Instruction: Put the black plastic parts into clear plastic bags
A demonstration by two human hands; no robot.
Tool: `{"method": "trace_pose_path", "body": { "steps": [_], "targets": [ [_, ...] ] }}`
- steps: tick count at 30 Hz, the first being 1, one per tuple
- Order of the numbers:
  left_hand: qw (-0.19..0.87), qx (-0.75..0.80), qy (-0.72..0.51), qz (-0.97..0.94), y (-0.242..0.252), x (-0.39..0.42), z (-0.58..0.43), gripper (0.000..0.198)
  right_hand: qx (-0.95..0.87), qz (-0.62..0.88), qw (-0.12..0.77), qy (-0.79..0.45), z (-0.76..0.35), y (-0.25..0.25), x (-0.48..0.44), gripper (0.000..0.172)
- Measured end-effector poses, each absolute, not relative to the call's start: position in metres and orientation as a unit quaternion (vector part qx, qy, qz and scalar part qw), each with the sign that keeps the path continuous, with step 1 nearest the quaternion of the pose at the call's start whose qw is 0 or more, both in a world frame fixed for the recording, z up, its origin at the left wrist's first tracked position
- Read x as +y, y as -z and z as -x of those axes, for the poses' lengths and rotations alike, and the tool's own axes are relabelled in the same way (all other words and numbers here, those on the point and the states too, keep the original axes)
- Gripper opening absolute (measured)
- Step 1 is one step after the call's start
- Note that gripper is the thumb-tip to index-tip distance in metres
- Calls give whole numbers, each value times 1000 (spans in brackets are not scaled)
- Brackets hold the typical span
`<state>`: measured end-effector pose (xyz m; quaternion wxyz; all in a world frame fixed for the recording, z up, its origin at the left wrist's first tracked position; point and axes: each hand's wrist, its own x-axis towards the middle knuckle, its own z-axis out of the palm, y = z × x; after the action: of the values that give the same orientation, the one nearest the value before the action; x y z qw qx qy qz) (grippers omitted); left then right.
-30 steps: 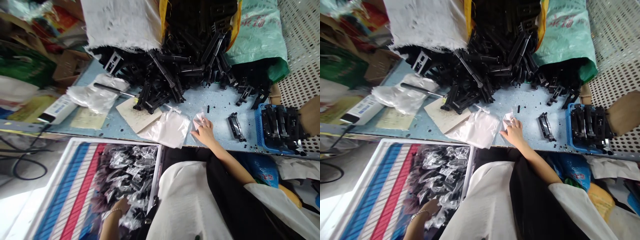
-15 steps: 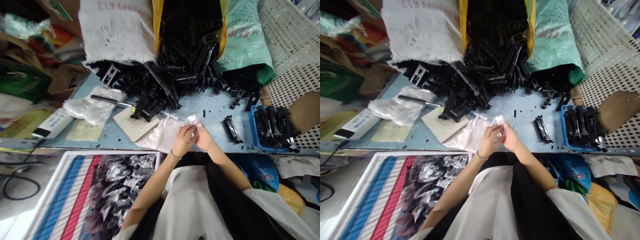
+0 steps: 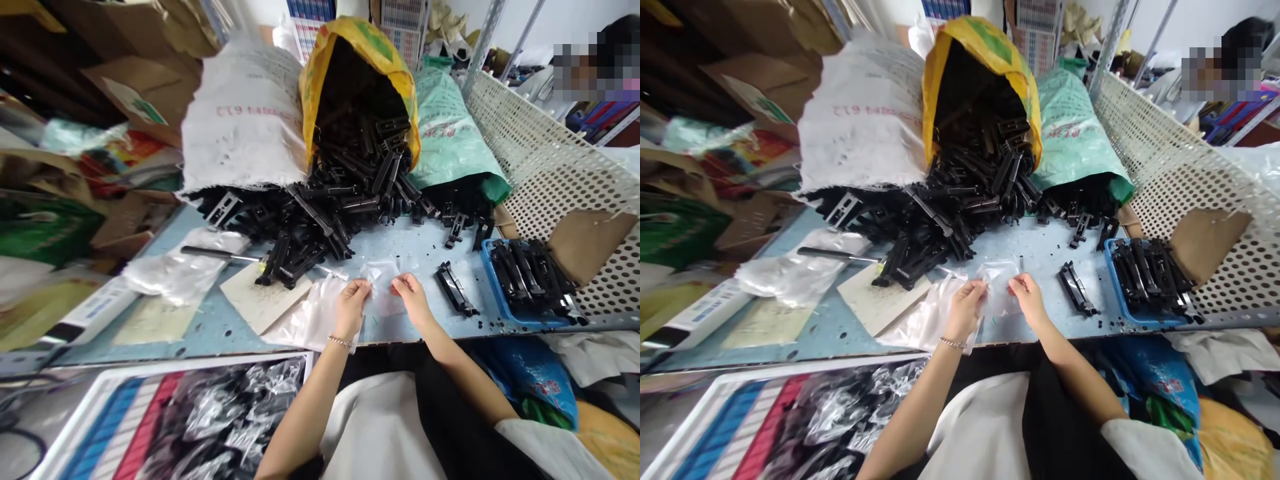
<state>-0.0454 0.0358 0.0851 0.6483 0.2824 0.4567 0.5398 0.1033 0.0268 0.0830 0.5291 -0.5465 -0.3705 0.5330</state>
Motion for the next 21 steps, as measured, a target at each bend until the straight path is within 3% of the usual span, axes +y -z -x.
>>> {"method": "trace_pose_path", "body": {
  "steps": [8,13,15,18,21],
  "targets": [
    [714,394,-524,-246,-84,40,37,46,-495,513,478,-513,-95,-88,26,27],
    [696,400,-531,-272,-79,45,42,48,-360,528,552,-536,-107,-82,32,33],
    [629,436,-554,-328,-75,44,47,38,-280,510,590,-560,-113,-82,36,38],
    [425,487,-540,-538,-69,43,53,6,-222,497,616,-569,-120,-83,39,40],
    [266,467,-442,-718,-62,47,57,28,-262,521,612,-534,-131,-86,34,34]
  ]
}}
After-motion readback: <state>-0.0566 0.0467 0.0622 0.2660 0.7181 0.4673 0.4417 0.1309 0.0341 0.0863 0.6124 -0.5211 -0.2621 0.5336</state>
